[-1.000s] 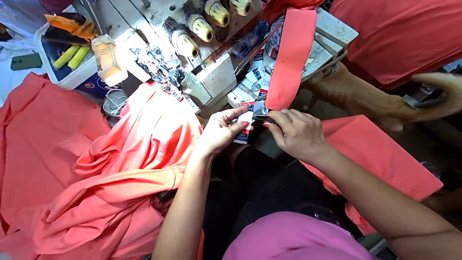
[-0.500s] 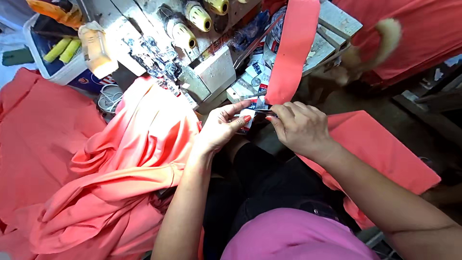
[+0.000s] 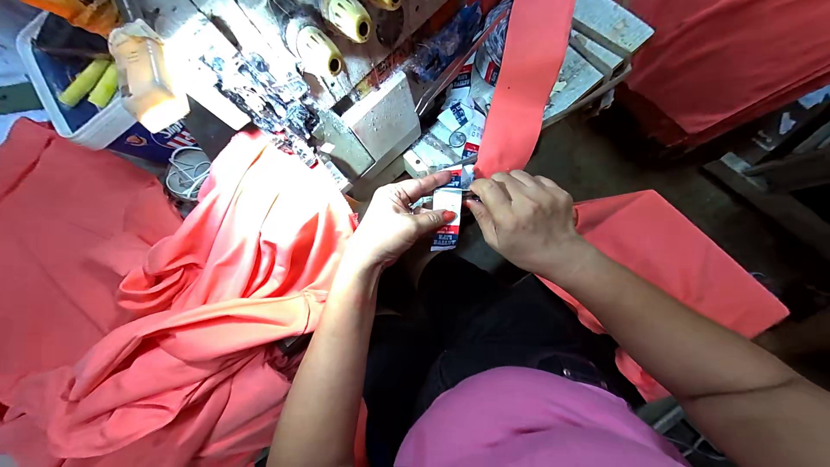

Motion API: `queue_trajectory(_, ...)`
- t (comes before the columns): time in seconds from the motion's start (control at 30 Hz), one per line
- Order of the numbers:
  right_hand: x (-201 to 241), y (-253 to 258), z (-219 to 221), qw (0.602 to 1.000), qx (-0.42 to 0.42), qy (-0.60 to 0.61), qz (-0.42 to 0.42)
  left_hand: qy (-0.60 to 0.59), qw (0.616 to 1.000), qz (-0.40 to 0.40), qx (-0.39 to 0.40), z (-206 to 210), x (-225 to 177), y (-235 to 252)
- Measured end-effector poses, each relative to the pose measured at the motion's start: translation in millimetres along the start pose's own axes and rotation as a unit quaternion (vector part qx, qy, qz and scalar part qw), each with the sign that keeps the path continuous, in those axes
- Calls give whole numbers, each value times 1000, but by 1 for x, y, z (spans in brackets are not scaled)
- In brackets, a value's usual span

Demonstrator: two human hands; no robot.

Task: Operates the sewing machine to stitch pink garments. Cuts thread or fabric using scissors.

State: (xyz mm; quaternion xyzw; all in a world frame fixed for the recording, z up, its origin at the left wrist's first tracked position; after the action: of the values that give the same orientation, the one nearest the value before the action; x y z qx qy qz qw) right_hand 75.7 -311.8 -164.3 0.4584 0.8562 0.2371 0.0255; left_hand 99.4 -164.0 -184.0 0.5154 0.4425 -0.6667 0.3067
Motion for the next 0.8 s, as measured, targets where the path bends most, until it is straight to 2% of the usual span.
queue_trajectory(0.7,7,-6,12,1000,19,-7,-17,18,999,11,37,2,4,-1)
queue_trajectory(0.8,3,-7,4,997,-13,73,10,80,996,8,26,3,0,-12)
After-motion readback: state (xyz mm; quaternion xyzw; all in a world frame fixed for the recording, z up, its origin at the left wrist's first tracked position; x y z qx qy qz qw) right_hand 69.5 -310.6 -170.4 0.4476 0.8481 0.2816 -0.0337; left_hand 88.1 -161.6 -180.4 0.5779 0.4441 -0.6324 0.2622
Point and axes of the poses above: each hand's wrist, its own y-axis towards the middle knuckle, its own z-axis out of the palm, x = y × z, the point moved 7 cm from there along y, towards the middle knuckle, and after that the axes turned 7 degrees about x, right-handed, at the moved point
